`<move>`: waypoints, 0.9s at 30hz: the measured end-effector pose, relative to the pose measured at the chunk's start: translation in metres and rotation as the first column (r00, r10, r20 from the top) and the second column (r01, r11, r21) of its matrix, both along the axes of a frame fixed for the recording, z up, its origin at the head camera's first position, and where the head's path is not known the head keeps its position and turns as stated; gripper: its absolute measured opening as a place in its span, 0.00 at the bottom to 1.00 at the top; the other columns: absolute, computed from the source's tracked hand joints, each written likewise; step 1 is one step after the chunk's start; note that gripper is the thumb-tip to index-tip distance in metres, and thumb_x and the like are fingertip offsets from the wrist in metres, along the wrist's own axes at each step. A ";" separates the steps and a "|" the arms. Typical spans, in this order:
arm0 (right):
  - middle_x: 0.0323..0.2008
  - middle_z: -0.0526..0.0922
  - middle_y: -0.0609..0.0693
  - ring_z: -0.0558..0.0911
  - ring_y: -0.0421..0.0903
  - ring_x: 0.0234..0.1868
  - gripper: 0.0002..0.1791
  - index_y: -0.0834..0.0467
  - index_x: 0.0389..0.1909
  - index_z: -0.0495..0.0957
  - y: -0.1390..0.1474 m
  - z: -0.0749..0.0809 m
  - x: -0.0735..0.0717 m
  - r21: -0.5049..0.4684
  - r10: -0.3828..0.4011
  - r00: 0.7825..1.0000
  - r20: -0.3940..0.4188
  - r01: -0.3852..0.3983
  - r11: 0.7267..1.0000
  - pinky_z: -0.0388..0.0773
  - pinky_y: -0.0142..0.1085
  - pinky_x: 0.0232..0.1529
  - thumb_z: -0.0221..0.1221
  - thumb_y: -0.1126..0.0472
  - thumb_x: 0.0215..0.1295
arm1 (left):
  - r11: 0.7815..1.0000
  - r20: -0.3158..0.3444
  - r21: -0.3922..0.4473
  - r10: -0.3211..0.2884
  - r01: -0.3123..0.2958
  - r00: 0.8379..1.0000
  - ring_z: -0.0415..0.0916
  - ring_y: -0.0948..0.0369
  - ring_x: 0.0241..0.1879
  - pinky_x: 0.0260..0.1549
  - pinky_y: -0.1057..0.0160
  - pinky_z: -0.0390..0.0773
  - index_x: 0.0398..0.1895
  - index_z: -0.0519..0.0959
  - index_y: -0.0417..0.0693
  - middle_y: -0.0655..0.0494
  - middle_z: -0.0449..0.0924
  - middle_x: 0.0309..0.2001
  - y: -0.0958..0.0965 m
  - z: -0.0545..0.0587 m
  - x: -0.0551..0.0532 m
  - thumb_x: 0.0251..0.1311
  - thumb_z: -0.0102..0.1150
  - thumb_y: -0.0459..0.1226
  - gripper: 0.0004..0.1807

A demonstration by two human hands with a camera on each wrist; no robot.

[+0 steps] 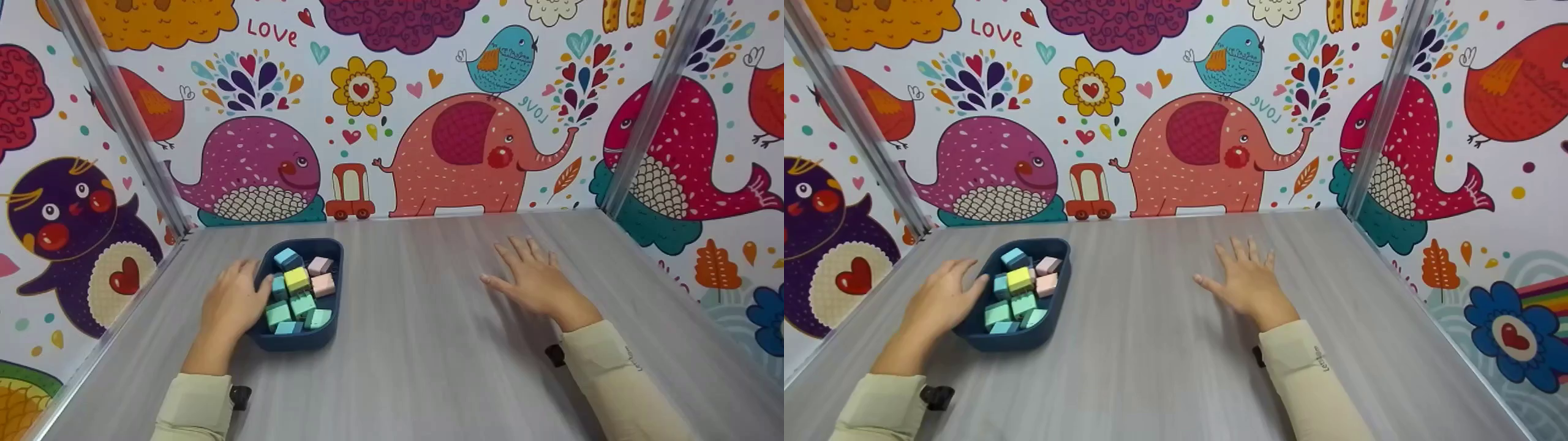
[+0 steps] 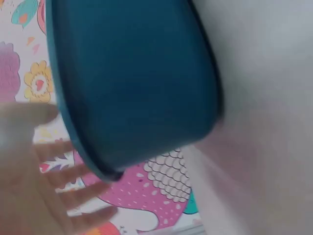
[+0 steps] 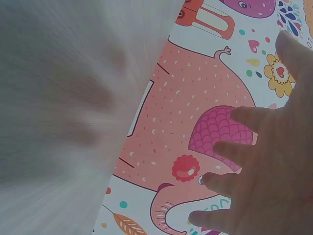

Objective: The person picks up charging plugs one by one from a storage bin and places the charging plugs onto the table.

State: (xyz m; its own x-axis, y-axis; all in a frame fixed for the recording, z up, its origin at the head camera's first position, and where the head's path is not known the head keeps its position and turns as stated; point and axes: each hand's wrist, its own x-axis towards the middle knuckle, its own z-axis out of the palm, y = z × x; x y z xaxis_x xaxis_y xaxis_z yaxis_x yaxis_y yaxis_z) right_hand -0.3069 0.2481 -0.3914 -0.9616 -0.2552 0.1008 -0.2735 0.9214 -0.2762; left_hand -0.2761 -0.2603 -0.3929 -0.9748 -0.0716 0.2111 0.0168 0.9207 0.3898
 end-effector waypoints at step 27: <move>0.84 0.51 0.67 0.43 0.74 0.82 0.54 0.56 0.85 0.56 0.000 -0.001 0.000 0.007 0.012 1.000 0.019 -0.012 1.000 0.35 0.77 0.73 0.54 0.26 0.71 | 0.990 0.266 0.132 0.019 -0.056 0.964 0.57 0.27 0.75 0.72 0.32 0.60 0.82 0.45 0.22 0.20 0.55 0.77 -0.004 -0.028 -0.006 0.74 0.41 0.25 0.36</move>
State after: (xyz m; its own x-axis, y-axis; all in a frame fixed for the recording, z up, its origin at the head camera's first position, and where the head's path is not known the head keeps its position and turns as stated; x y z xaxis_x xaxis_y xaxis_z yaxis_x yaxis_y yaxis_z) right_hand -0.3065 0.2476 -0.3925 -0.9601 -0.2676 0.0807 -0.2796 0.9200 -0.2745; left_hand -0.2821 -0.2641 -0.4211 -0.9906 -0.1193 -0.0671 -0.1369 0.8561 0.4983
